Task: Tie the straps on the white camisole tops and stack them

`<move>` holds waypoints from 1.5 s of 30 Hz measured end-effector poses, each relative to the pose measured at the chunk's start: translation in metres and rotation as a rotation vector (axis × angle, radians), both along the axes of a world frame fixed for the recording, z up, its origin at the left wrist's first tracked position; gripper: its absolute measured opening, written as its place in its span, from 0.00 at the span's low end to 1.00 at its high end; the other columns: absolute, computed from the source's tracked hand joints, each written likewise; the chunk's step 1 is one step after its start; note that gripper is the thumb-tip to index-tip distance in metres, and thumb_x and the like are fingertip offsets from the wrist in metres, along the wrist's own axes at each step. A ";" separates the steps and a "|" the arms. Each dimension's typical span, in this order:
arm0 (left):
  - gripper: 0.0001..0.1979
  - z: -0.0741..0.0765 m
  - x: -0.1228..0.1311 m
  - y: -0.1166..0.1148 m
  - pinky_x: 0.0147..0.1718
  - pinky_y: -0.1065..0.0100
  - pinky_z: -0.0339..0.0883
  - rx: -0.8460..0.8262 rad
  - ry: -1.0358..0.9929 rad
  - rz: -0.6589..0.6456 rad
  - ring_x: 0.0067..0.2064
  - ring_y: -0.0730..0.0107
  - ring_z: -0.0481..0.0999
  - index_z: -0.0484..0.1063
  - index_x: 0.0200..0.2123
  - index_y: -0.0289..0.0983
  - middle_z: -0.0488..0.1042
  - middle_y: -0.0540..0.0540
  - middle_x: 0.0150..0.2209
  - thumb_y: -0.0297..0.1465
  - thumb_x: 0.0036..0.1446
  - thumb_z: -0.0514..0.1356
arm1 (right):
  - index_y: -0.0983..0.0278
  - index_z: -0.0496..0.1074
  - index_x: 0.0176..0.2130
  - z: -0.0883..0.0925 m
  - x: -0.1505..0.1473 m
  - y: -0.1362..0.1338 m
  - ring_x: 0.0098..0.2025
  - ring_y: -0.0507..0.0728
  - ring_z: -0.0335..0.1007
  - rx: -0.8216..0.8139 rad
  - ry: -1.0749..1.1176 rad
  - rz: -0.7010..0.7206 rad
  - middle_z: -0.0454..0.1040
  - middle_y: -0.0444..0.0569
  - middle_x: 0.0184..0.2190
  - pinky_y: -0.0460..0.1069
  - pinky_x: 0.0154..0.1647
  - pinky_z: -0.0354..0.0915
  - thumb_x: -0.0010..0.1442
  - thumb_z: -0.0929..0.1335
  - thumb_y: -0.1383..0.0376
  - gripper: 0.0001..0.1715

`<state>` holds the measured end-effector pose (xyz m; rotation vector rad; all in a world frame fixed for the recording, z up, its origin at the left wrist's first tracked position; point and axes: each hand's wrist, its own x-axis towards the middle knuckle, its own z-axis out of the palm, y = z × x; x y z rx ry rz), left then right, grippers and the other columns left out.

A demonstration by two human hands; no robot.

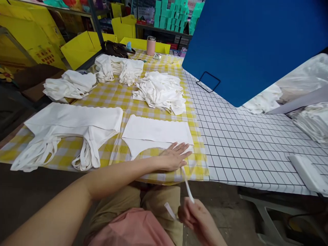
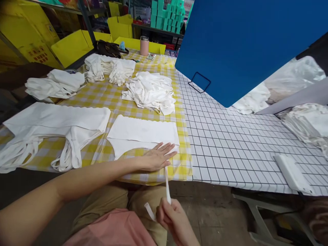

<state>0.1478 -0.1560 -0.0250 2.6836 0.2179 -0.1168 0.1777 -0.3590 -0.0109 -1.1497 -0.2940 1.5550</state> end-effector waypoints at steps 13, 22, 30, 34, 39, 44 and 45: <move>0.24 -0.005 -0.001 -0.005 0.62 0.57 0.31 0.062 -0.069 0.045 0.66 0.66 0.36 0.49 0.62 0.37 0.39 0.42 0.66 0.36 0.64 0.42 | 0.60 0.72 0.38 -0.058 0.011 -0.035 0.30 0.53 0.71 -0.382 -0.082 -0.315 0.75 0.45 0.32 0.44 0.21 0.62 0.47 0.71 0.53 0.20; 0.26 -0.002 -0.002 -0.005 0.62 0.56 0.34 0.106 -0.048 0.036 0.66 0.64 0.36 0.46 0.63 0.38 0.38 0.42 0.66 0.38 0.63 0.42 | 0.62 0.70 0.43 -0.055 0.018 0.007 0.52 0.60 0.63 -0.165 -0.490 -0.347 0.72 0.51 0.47 0.51 0.50 0.60 0.46 0.71 0.49 0.28; 0.24 0.003 -0.003 -0.007 0.61 0.54 0.35 0.114 -0.046 0.032 0.66 0.61 0.37 0.50 0.62 0.43 0.40 0.43 0.66 0.38 0.64 0.41 | 0.59 0.64 0.36 -0.073 0.012 0.010 0.43 0.55 0.66 -0.109 -0.561 -0.500 0.72 0.45 0.37 0.48 0.44 0.61 0.45 0.71 0.52 0.22; 0.24 0.002 -0.003 -0.009 0.61 0.54 0.36 0.137 -0.043 0.055 0.66 0.63 0.38 0.50 0.62 0.43 0.41 0.44 0.66 0.34 0.63 0.42 | 0.61 0.65 0.34 -0.068 0.004 0.011 0.34 0.54 0.67 -0.084 -0.599 -0.292 0.70 0.44 0.29 0.47 0.37 0.63 0.49 0.69 0.50 0.20; 0.25 -0.001 -0.002 -0.010 0.61 0.55 0.35 0.139 -0.050 0.066 0.66 0.63 0.38 0.48 0.62 0.41 0.40 0.43 0.66 0.35 0.63 0.42 | 0.64 0.69 0.27 -0.027 0.013 -0.010 0.27 0.55 0.65 -0.163 -1.150 -0.012 0.70 0.47 0.23 0.45 0.28 0.61 0.55 0.62 0.46 0.24; 0.25 0.001 -0.001 -0.007 0.62 0.54 0.35 0.107 -0.028 0.038 0.66 0.62 0.36 0.47 0.63 0.40 0.39 0.43 0.66 0.36 0.63 0.42 | 0.62 0.66 0.19 0.052 0.048 -0.039 0.20 0.52 0.63 -0.095 -1.398 0.346 0.67 0.45 0.15 0.43 0.20 0.59 0.58 0.61 0.49 0.25; 0.26 0.001 -0.001 -0.007 0.61 0.54 0.35 0.104 -0.021 0.033 0.66 0.63 0.36 0.47 0.63 0.40 0.39 0.43 0.66 0.36 0.63 0.42 | 0.62 0.68 0.21 0.066 0.056 -0.044 0.21 0.53 0.65 -0.085 -1.432 0.362 0.69 0.46 0.17 0.43 0.22 0.62 0.57 0.61 0.49 0.24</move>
